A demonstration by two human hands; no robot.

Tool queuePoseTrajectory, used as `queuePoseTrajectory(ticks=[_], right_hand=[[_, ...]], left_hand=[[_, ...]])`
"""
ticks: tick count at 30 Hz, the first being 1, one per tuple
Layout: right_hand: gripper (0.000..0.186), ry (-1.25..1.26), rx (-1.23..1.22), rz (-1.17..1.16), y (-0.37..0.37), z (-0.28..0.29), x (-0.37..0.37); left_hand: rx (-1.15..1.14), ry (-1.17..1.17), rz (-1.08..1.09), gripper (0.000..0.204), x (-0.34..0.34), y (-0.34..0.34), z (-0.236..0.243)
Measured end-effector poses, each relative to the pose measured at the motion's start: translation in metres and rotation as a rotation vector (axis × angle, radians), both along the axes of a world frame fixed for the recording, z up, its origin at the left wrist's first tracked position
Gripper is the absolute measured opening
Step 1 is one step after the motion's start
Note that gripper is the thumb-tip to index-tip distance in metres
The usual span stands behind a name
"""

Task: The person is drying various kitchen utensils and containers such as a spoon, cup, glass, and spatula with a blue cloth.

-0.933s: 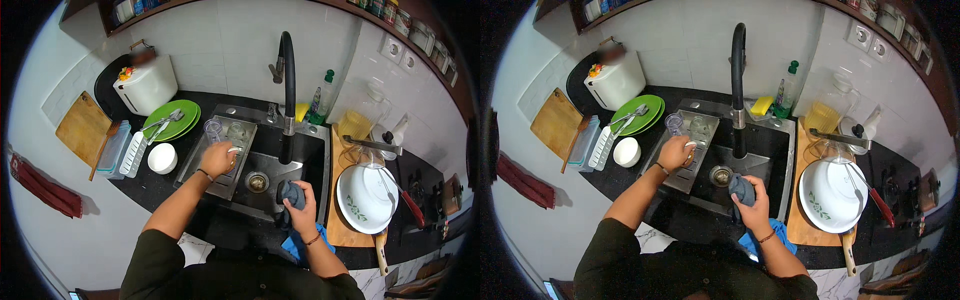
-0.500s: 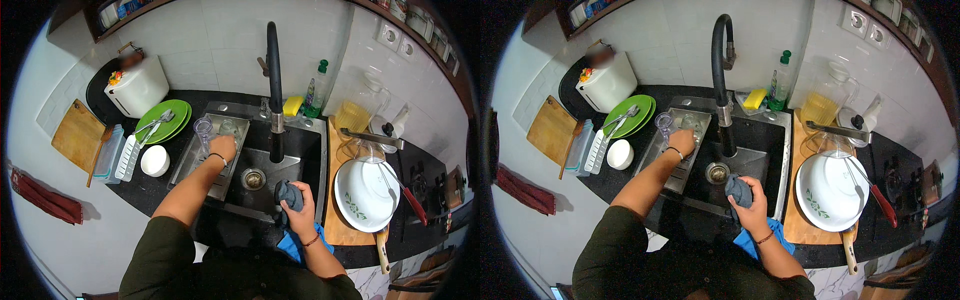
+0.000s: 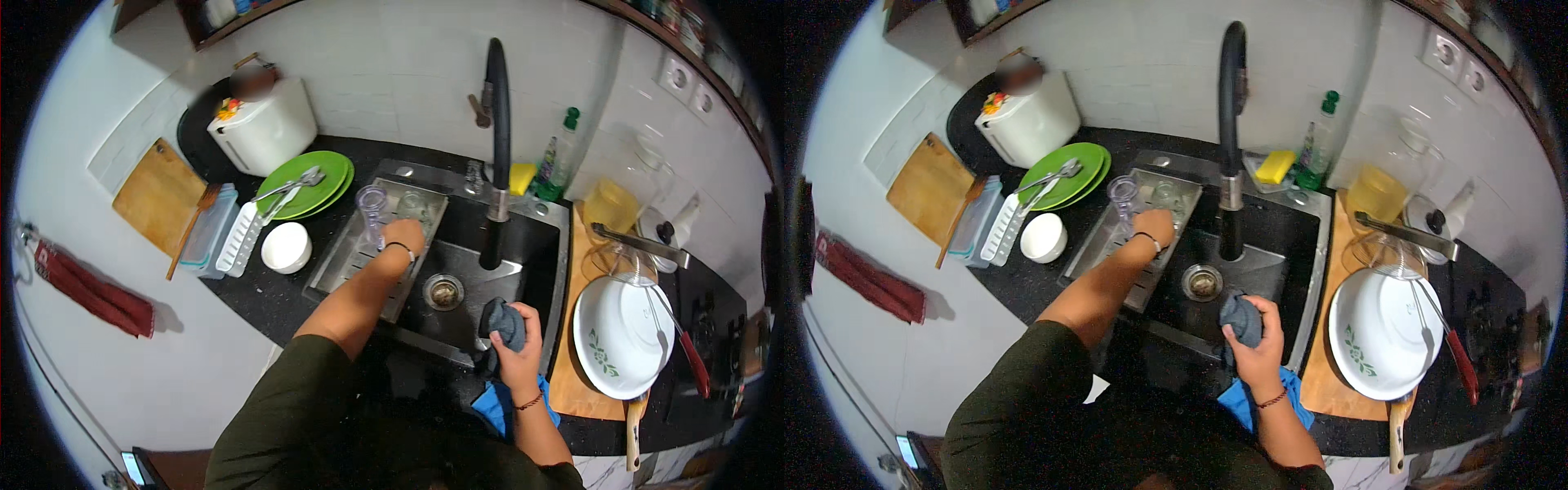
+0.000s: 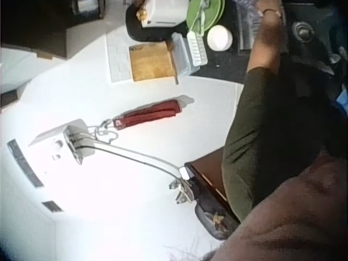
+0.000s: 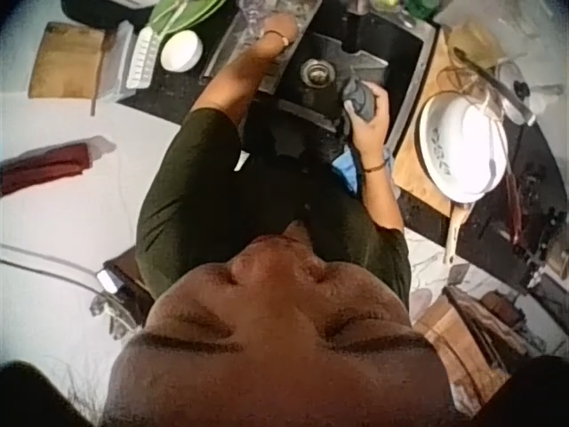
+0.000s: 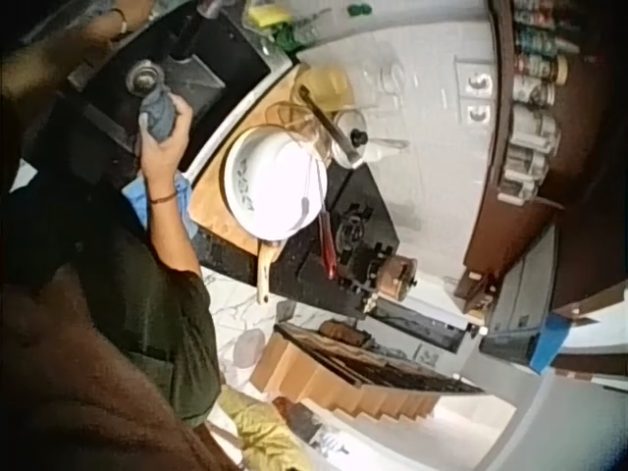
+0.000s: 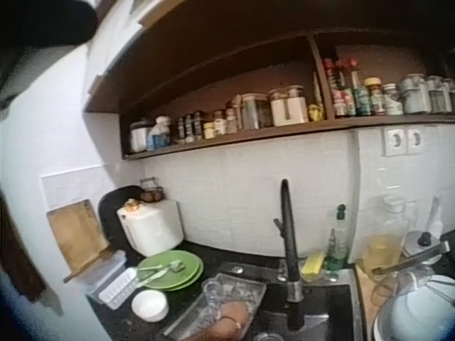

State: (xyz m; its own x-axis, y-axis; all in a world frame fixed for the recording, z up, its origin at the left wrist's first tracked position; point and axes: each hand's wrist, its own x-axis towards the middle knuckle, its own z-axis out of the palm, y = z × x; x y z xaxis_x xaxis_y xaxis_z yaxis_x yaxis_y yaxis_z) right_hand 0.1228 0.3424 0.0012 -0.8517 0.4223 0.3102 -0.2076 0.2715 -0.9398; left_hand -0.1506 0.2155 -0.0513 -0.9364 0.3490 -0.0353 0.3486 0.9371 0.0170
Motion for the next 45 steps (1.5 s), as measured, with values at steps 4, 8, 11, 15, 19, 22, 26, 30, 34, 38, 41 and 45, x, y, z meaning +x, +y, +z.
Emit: queuePoseTrajectory(ticks=[4,8,11,15,19,22,26,30,34,38,41,45], right_hand=[[0.04,-0.014,-0.006,-0.013,-0.002,-0.001,0.0],[0.039,-0.014,-0.01,0.004,-0.002,-0.006,0.001],[0.04,-0.005,0.04,0.003,-0.008,0.004,0.003],[0.042,0.023,0.124,-0.043,-0.006,0.003,0.008],[0.043,0.025,0.101,-0.086,-0.01,0.004,0.013],[0.043,0.039,0.047,-0.065,-0.023,0.001,0.01],[0.042,-0.004,0.099,-0.062,-0.054,0.006,0.004],[0.043,-0.01,0.055,-0.005,-0.094,0.002,-0.002],[0.04,-0.058,0.102,0.066,-0.14,0.003,-0.011],[0.041,-0.048,0.111,0.076,-0.174,-0.004,-0.02],[0.041,-0.062,0.032,0.106,-0.192,-0.001,-0.027],[0.042,-0.046,0.042,0.079,-0.207,0.002,-0.038]], left_hand=[[0.045,0.032,0.032,0.021,-0.005,-0.001,-0.013],[0.132,0.072,-0.002,0.022,0.002,-0.014,-0.008],[0.176,0.196,-0.041,0.027,0.027,-0.033,0.011],[0.921,0.263,-0.162,0.021,0.092,-0.088,0.067],[1.08,0.552,0.349,0.025,0.106,-0.202,0.064],[1.227,0.379,0.657,0.032,0.078,-0.288,0.027],[1.389,-0.1,0.769,0.048,0.047,-0.312,0.019],[1.329,-0.423,0.666,0.061,0.02,-0.312,0.008],[1.376,-0.62,0.554,0.048,0.004,-0.31,0.0],[1.431,-0.633,0.407,0.049,0.008,-0.305,-0.002],[1.433,-0.557,0.362,0.047,0.029,-0.299,0.004],[1.31,-0.208,0.019,0.044,0.041,-0.29,-0.01]])
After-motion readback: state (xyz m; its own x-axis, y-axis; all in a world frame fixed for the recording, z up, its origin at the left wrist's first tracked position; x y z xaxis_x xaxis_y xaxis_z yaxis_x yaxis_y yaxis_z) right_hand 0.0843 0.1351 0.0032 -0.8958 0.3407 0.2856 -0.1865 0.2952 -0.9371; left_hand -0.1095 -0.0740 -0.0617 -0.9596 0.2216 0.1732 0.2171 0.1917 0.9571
